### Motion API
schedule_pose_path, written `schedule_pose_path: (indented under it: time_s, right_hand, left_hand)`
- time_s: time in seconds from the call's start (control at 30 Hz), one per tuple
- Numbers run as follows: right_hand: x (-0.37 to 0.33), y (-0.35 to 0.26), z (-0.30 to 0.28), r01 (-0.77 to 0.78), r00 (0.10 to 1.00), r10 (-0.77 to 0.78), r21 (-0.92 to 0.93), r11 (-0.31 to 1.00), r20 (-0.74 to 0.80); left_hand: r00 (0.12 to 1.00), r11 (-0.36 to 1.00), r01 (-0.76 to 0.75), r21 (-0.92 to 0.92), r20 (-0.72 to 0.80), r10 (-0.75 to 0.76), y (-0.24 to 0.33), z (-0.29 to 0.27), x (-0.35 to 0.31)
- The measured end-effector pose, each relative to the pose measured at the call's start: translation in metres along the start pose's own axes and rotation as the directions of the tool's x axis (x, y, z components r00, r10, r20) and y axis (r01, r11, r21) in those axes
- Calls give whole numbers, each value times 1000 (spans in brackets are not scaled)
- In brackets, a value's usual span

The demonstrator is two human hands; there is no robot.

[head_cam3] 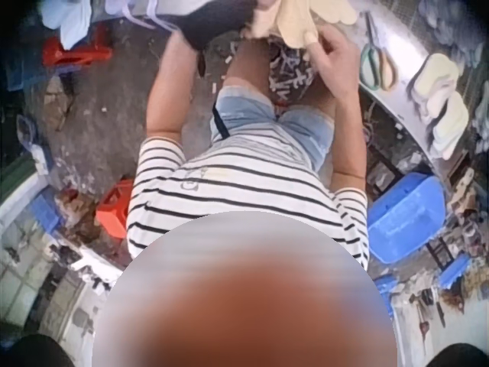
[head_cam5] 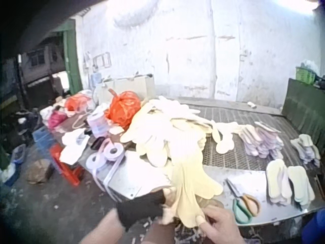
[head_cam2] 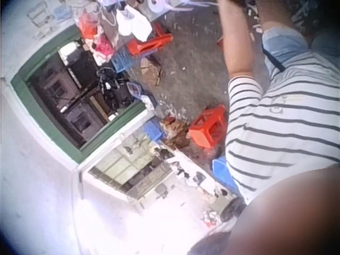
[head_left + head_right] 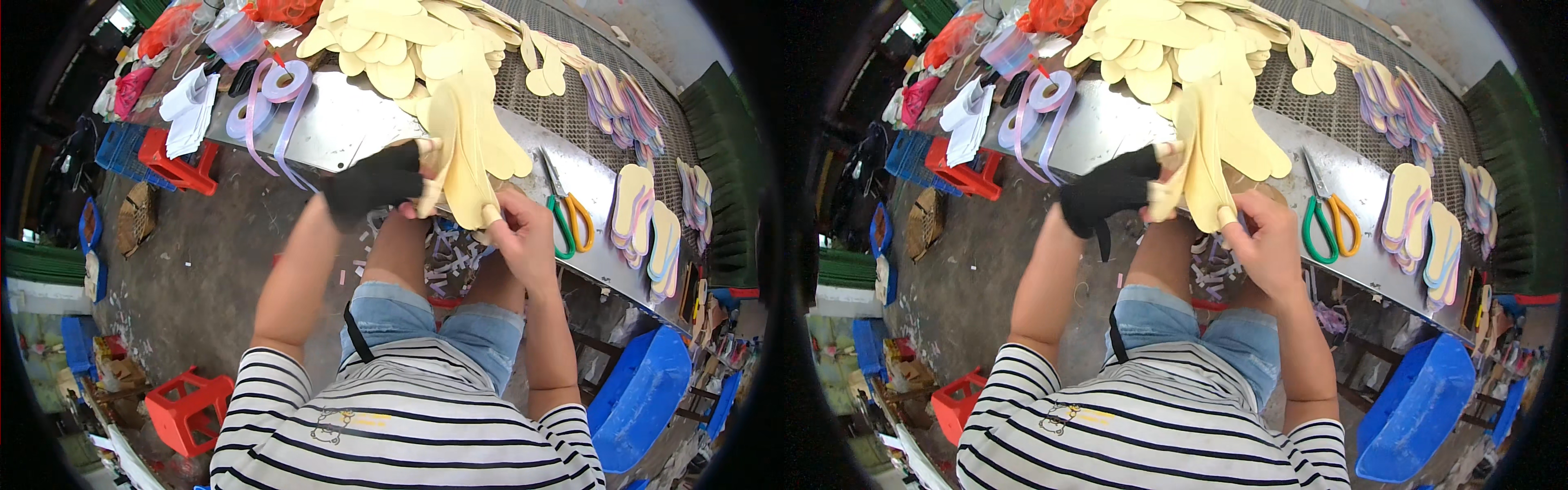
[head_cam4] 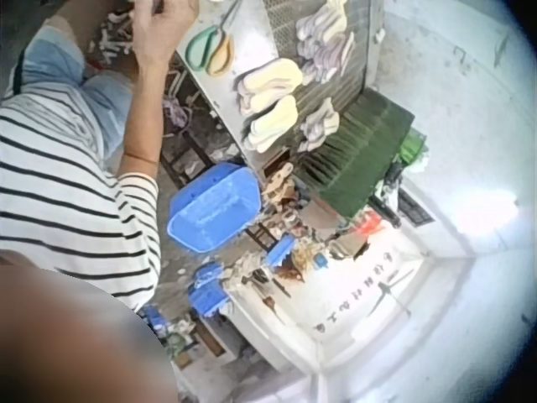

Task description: Applying and trimming decorative purple and pink straps to shoe insoles.

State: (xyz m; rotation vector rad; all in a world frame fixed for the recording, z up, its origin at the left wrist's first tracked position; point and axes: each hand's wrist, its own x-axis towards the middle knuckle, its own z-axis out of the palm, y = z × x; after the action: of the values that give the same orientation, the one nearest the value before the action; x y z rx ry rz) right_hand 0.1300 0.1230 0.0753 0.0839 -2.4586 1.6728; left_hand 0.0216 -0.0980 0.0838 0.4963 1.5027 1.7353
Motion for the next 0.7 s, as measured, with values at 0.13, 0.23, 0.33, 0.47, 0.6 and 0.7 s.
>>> schedule_pose_path:
  time_s: [0.13, 0.23, 0.33, 0.47, 0.6, 0.7]
  right_hand:
    - [6, -17, -7, -232, 967, 253, 307, 923, -31]
    - [11, -12, 5, -90, 987, 110, 164, 982, -114]
    - [11, -25, 30, 131, 972, -161, -173, 976, -173]
    - [9, -20, 46, 274, 921, -352, -366, 889, -164]
    - [4, -11, 27, 152, 963, -200, -247, 957, -183]
    - [0, -9, 18, -33, 989, 42, 70, 997, -145]
  left_hand:
    - [1000, 999, -7, 43, 27, 6, 22, -39, -46]
    - [981, 999, 23, 23, -195, -18, 13, -29, -48]
    - [938, 994, 92, 63, -341, -65, -1, 16, -28]
    - [923, 997, 24, 67, -386, 3, -17, 40, -4]
    - [987, 990, 103, -93, -113, -113, -9, 12, -20]
    - [999, 934, -38, -356, -37, 27, -20, 4, -34]
